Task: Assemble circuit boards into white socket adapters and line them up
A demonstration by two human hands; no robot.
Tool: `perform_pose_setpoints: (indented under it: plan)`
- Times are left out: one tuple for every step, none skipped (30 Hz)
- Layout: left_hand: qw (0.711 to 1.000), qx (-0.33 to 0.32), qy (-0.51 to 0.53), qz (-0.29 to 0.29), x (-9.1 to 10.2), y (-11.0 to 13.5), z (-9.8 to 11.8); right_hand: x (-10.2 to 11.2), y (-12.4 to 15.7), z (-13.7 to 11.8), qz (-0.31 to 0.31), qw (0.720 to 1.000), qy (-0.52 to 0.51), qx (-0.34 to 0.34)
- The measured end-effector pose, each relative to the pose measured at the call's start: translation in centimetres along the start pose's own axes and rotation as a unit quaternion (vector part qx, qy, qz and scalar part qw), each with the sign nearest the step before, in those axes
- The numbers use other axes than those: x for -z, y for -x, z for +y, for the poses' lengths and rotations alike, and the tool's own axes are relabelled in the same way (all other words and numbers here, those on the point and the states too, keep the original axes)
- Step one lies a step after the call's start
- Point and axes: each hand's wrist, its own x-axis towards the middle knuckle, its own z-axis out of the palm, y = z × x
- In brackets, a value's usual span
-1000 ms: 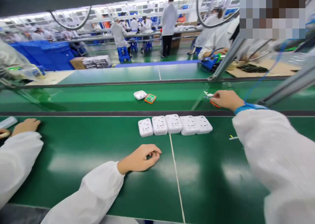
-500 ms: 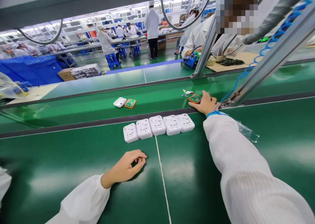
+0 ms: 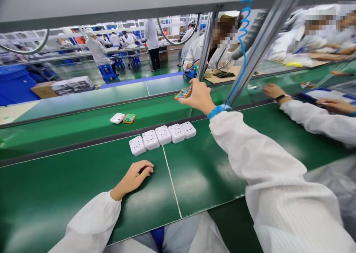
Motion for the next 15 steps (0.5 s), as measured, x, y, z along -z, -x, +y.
perform_pose_setpoints:
  plan:
    - [1.000,-0.003,0.013,0.005,-0.1,0.1,-0.1,0.9,1.2,-1.9,0.012,0.999,-0.022,0.026]
    - [0.999,-0.011,0.034,0.018,-0.2,0.1,-0.2,1.5,2.9,-3.8,0.024,0.997,-0.051,0.052]
    - [0.996,-0.025,0.070,0.041,-0.3,0.1,-0.4,1.8,4.9,-5.6,0.037,0.993,-0.085,0.078]
    - [0.989,-0.045,0.118,0.072,-0.6,0.0,-0.5,1.9,7.3,-7.3,0.049,0.986,-0.123,0.101]
    - [0.977,-0.067,0.173,0.108,-0.8,-0.1,-0.7,1.6,9.8,-8.8,0.056,0.978,-0.161,0.123]
    - [0.959,-0.084,0.228,0.143,-1.0,-0.2,-0.8,1.2,12.3,-10.0,0.057,0.968,-0.197,0.141]
    - [0.940,-0.091,0.278,0.175,-1.2,-0.3,-0.9,0.5,14.8,-11.0,0.044,0.958,-0.234,0.159]
    - [0.922,-0.087,0.319,0.202,-1.3,-0.5,-1.0,-0.3,17.1,-11.7,0.022,0.949,-0.262,0.176]
    - [0.909,-0.071,0.345,0.223,-1.4,-0.6,-1.0,-1.1,19.2,-12.1,0.003,0.944,-0.271,0.190]
    - [0.902,-0.051,0.356,0.240,-1.4,-0.7,-1.0,-1.8,21.0,-12.3,-0.026,0.944,-0.261,0.200]
    - [0.902,-0.030,0.351,0.250,-1.3,-0.9,-1.1,-2.5,22.5,-12.3,-0.062,0.946,-0.240,0.211]
    - [0.909,-0.009,0.332,0.252,-1.3,-0.9,-1.0,-3.0,23.6,-12.1,-0.104,0.946,-0.213,0.220]
    - [0.921,0.011,0.303,0.245,-1.2,-1.0,-1.0,-3.3,24.4,-12.0,-0.147,0.945,-0.184,0.225]
    - [0.936,0.028,0.265,0.231,-1.1,-0.9,-0.9,-3.5,24.9,-11.8,-0.187,0.943,-0.156,0.228]
    - [0.951,0.041,0.223,0.210,-1.1,-0.8,-0.8,-3.4,25.2,-11.6,-0.223,0.939,-0.128,0.229]
